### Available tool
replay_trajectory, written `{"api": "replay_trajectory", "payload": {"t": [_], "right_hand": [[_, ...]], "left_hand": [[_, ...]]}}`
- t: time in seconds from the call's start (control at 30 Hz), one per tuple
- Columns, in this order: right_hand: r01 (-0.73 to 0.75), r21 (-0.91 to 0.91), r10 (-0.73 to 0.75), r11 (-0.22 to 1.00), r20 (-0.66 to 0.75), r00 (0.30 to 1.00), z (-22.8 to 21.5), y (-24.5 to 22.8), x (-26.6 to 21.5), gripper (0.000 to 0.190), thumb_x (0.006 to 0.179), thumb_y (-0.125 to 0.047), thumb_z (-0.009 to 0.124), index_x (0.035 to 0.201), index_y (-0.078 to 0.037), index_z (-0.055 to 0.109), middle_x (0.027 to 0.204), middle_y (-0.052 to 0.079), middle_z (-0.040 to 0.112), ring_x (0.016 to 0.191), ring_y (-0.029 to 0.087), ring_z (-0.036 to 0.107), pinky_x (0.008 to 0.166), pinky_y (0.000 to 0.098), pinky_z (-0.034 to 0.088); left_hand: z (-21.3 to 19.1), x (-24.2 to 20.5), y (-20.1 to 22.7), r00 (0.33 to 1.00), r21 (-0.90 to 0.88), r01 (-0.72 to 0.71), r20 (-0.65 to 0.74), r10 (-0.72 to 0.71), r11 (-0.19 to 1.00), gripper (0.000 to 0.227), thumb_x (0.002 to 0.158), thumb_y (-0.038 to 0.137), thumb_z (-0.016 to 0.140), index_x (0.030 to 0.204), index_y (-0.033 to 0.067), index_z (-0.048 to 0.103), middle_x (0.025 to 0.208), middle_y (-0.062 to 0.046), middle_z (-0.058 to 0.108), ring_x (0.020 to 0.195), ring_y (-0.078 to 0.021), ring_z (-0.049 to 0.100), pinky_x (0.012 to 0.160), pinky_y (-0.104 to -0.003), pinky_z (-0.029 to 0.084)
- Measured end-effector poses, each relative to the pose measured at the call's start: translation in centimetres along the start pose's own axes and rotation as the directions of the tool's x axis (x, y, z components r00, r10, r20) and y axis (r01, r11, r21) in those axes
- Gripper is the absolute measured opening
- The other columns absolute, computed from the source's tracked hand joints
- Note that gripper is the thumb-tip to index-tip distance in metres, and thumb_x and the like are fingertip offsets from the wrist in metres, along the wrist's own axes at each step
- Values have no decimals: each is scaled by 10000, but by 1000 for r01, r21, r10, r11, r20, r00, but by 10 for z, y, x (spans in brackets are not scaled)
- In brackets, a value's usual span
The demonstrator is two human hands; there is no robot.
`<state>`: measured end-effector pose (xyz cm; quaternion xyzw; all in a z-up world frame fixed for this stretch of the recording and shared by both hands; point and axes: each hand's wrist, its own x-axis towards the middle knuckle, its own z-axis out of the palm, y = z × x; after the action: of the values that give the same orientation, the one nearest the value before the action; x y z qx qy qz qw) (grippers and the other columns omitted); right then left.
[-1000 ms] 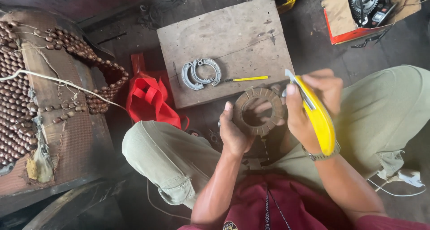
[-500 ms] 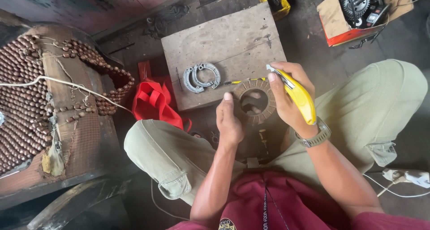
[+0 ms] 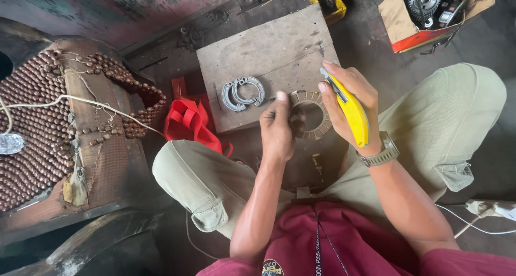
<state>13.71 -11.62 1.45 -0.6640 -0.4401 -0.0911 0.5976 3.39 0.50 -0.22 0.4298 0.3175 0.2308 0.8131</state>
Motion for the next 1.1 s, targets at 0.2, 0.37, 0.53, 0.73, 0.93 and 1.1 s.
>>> {"api": "replay_trajectory", "payload": {"t": [0.2,0.37,0.53,0.73,0.93,1.1], "right_hand": [[-6,-20,6,1000,-16,1000,-4,1,1,357,1066,-41,710,1413,-62,630,1311,196,689,1191,370,689,959,424,592],[-43,-27,42,999,-23,999,-10,-1,0,352,1072,-57,716,1413,-70,630,1317,184,688,1181,345,690,946,409,592],[-26,4,26,1000,-46,999,-11,-5,1,331,1076,-39,704,1400,-57,638,1323,182,689,1223,352,685,992,424,583],[-49,-26,47,998,-63,997,-13,-11,-3,311,1089,-47,687,1393,-52,622,1336,181,677,1236,347,679,1017,438,576],[-67,-22,64,998,-93,994,-17,-18,-7,301,1097,-45,680,1392,-58,625,1329,173,678,1248,344,680,1043,444,567],[-67,-13,65,998,-108,992,-17,-23,-7,287,1089,-59,692,1370,-54,635,1312,169,683,1236,341,687,1042,450,571]], "left_hand": [[9,-13,14,988,36,-105,120,100,994,305,1041,309,584,854,80,659,632,-137,581,491,-137,498,428,-244,391],[15,-20,40,969,-4,54,243,-51,999,541,1076,521,309,1052,59,588,770,-110,648,647,-149,574,590,-252,403],[3,-12,17,967,289,-175,231,109,941,275,1028,305,597,1144,79,703,766,-144,714,643,-185,685,486,-256,538],[8,-16,26,964,77,23,261,-43,997,650,1057,495,359,1154,-50,700,902,-114,734,790,-145,644,756,-232,499],[20,-26,38,981,279,-1,185,-53,960,618,1043,540,403,991,17,728,877,-163,752,722,-229,721,489,-296,568],[18,-26,34,972,293,-26,230,-44,956,485,1033,465,508,1082,26,707,948,-183,739,762,-248,714,493,-339,578]]}}
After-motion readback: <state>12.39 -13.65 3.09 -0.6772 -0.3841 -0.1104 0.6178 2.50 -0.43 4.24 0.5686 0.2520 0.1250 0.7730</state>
